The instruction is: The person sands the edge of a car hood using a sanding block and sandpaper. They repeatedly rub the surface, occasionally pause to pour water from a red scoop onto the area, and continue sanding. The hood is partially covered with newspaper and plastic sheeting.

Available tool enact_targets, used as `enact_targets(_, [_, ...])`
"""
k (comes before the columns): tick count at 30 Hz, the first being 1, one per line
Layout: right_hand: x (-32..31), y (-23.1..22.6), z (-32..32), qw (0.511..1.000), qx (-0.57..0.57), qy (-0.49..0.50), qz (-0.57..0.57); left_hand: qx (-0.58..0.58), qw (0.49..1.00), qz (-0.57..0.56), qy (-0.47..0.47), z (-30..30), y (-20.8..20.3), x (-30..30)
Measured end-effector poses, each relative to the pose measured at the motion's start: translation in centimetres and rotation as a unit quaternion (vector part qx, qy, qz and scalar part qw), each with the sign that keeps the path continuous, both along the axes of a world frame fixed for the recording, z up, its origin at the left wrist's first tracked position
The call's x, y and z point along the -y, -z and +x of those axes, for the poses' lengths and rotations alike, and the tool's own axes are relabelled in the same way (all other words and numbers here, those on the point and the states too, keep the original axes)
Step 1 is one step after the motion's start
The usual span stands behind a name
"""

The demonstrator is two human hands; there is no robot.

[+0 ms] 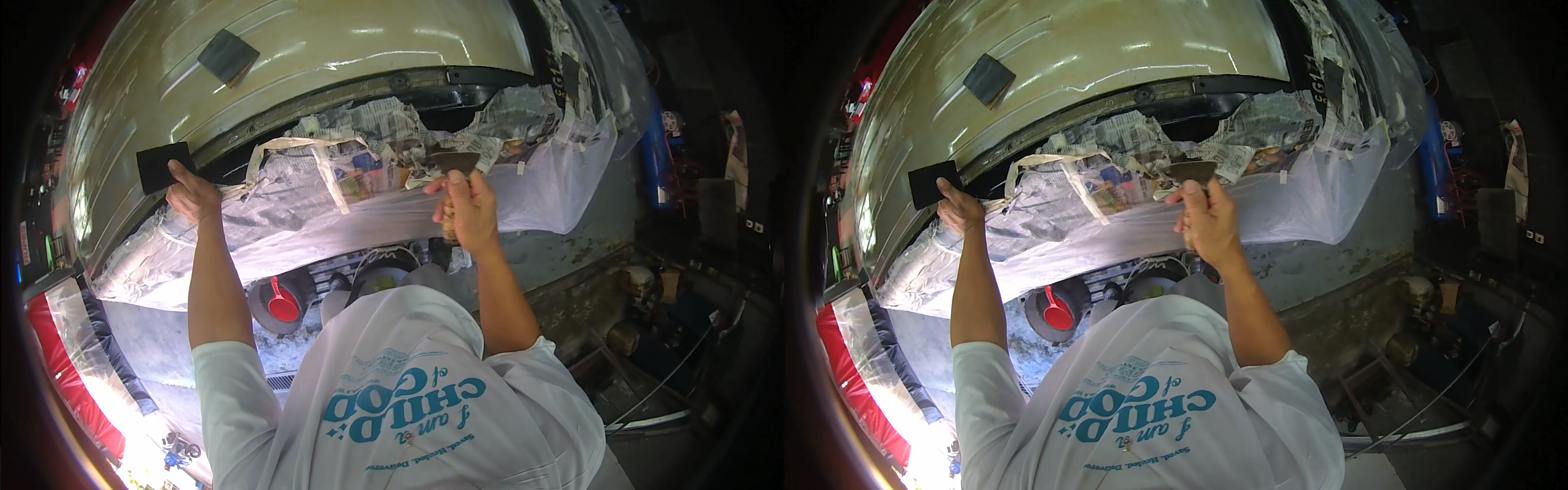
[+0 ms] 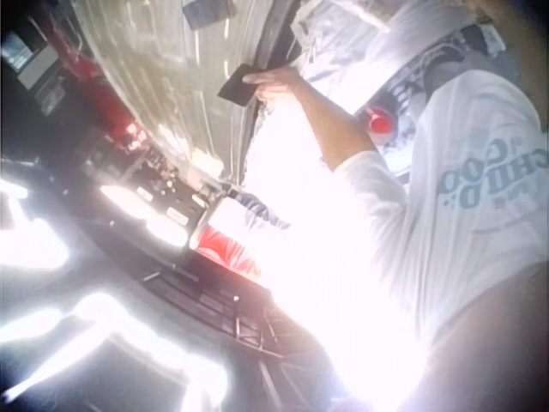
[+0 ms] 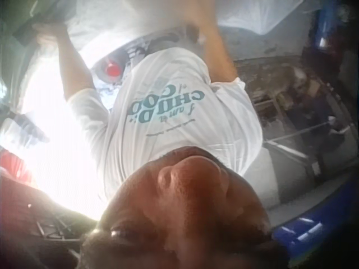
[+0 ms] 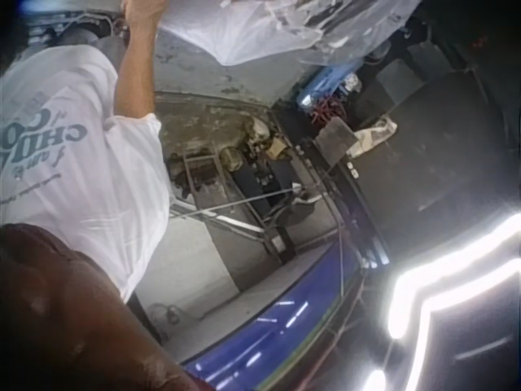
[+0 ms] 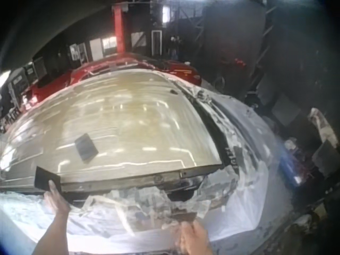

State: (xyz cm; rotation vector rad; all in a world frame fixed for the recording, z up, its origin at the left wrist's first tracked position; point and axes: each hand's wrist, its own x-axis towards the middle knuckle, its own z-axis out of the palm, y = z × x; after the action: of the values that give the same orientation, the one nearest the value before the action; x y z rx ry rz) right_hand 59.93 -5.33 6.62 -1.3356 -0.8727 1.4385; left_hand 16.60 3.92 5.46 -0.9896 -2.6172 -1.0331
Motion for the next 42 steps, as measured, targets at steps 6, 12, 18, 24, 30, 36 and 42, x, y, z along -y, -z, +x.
enact_targets(6, [1.4,0.8,3.5,0.989,-0.065,0.128,-0.041,-0.012,1.000,0.001,0.006,0.9,-0.7,0.0])
enact_targets(12, [3.1,-0.2,3.8,0.987,-0.074,0.138,-0.020,-0.018,1.000,0.011,0.004,0.9,-0.7,0.0])
enact_targets(18, [6.1,-0.3,3.4,0.988,-0.072,0.129,-0.043,-0.026,0.999,0.032,0.024,1.4,-0.9,0.2])
enact_targets(24, [8.5,-0.5,4.3,0.980,-0.096,0.164,-0.065,-0.019,1.000,-0.019,0.006,0.6,-0.5,-0.1])
enact_targets(30, [11.4,1.1,6.6,0.963,-0.103,0.230,-0.093,-0.029,0.999,-0.016,-0.012,0.9,-0.2,-0.4])
enact_targets(36, [13.0,5.2,10.3,0.947,-0.146,0.260,-0.121,-0.002,0.999,0.007,-0.040,1.3,-0.7,0.7])
enact_targets(42, [11.6,9.1,14.6,0.952,-0.144,0.240,-0.126,-0.015,1.000,0.015,-0.003,-0.7,0.3,-0.2])
